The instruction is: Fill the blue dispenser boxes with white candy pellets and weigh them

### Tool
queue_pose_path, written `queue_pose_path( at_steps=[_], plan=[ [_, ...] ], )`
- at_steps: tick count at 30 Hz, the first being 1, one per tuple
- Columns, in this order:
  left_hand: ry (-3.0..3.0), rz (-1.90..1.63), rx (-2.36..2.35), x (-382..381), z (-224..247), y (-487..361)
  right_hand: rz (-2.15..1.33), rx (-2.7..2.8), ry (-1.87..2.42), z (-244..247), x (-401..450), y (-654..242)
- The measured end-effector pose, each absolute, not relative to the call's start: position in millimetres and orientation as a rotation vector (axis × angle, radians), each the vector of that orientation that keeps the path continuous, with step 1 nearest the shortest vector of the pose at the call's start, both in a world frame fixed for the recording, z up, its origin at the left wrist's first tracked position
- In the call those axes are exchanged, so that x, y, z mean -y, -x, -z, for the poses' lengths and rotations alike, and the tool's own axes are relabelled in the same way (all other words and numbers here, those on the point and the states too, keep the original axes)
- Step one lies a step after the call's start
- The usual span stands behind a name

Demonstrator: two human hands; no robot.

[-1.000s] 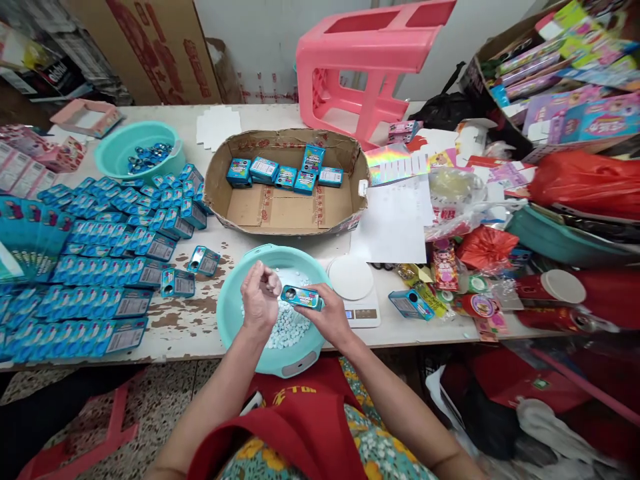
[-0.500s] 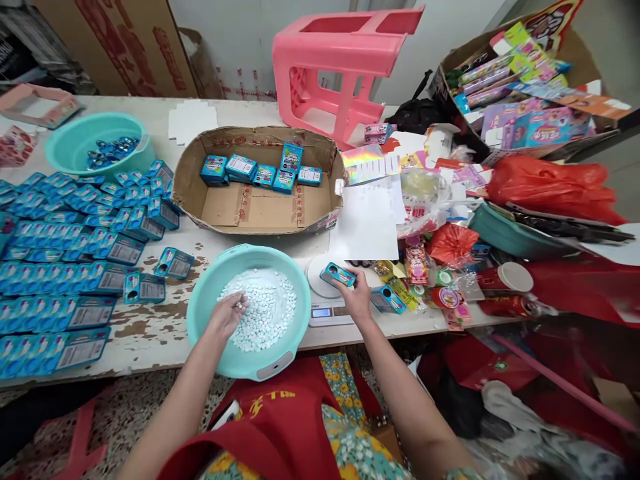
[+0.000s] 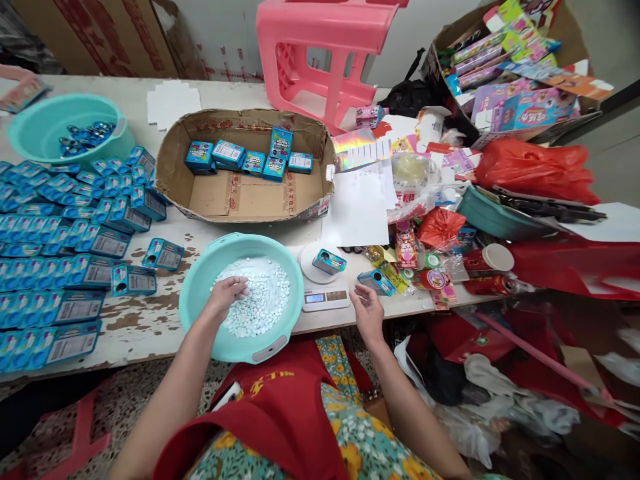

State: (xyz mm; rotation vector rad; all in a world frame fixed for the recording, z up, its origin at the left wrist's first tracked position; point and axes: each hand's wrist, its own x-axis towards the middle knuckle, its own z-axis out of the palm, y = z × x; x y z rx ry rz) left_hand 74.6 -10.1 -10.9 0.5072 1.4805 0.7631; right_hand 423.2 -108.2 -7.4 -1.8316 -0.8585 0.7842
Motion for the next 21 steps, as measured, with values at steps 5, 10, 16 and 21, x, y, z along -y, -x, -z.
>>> queue_pose_path(
  at_steps=[5, 10, 16, 21],
  plan=[
    [-0.811, -0.715, -1.482, -10, -11, -90, -0.814, 0.797, 1.867, 15, 122, -423],
    [-1.094, -0.621, -1.282, -40, -44, -142, -0.815, 0.749, 1.852, 21, 128, -422],
    [-1.757, -0.472, -1.059, -70, -63, -234, -0.793, 0.686, 1.824, 26, 135, -424],
    [-2.156, -0.307, -0.936, -78, -55, -270, -0.795, 0.635, 1.822, 29, 144, -430]
  ],
)
